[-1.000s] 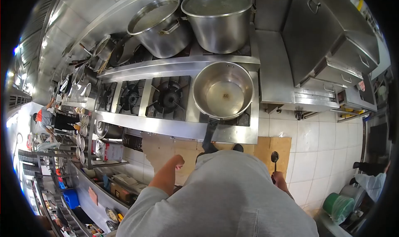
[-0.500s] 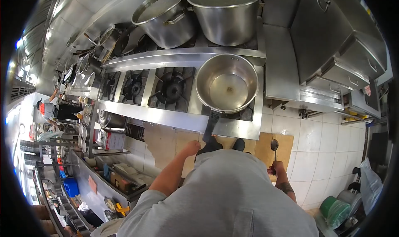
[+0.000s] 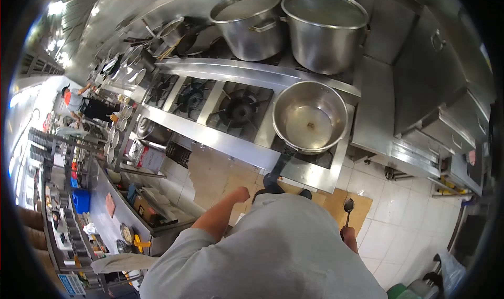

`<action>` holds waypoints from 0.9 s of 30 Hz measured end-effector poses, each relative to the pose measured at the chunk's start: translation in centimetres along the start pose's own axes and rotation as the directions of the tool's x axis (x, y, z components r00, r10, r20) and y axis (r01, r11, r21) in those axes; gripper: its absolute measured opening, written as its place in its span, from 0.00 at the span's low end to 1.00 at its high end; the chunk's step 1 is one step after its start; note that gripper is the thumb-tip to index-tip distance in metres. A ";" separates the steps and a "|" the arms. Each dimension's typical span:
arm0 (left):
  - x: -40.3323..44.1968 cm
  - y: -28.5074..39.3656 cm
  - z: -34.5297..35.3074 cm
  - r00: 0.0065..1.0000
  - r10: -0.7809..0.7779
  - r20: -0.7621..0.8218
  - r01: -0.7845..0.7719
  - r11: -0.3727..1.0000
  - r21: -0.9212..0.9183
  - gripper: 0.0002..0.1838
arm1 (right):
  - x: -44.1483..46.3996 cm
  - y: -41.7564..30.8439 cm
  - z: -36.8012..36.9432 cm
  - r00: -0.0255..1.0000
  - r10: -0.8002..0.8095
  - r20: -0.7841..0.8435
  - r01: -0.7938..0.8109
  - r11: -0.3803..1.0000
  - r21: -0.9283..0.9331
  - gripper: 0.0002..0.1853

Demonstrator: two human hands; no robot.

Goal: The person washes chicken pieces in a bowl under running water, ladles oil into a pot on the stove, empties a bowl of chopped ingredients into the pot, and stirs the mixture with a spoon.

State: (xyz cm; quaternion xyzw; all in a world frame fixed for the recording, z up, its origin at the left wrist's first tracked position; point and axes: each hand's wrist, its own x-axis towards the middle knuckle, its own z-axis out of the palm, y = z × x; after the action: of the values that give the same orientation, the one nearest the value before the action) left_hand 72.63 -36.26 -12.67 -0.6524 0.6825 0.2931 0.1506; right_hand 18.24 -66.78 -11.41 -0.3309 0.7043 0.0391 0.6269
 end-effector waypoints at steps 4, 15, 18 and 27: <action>-0.6 0.3 0.3 1.000 0.010 0.025 -0.008 0.996 -0.093 0.11 | -2.0 0.5 0.8 0.994 0.009 -0.113 -0.018 0.997 -0.080 0.12; 1.0 3.1 -10.0 0.959 -0.280 -0.047 0.203 0.793 -0.574 0.09 | -2.1 1.8 1.4 0.990 0.100 -0.102 -0.085 0.986 0.142 0.10; 1.7 2.1 -8.5 0.958 -0.183 -0.220 0.036 0.839 -0.543 0.06 | -2.7 1.4 1.8 0.982 0.144 -0.124 -0.122 0.977 0.174 0.09; -0.3 3.9 -10.7 0.958 -0.285 -0.020 0.240 0.841 -0.486 0.11 | -2.0 2.2 1.8 0.993 0.020 -0.116 -0.022 1.000 -0.011 0.12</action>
State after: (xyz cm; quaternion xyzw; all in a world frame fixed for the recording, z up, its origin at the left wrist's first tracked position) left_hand 70.70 -42.49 -3.30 -0.7691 0.4993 0.3990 -0.0078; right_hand 18.61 -63.35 -10.76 -0.3290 0.7425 0.0309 0.5826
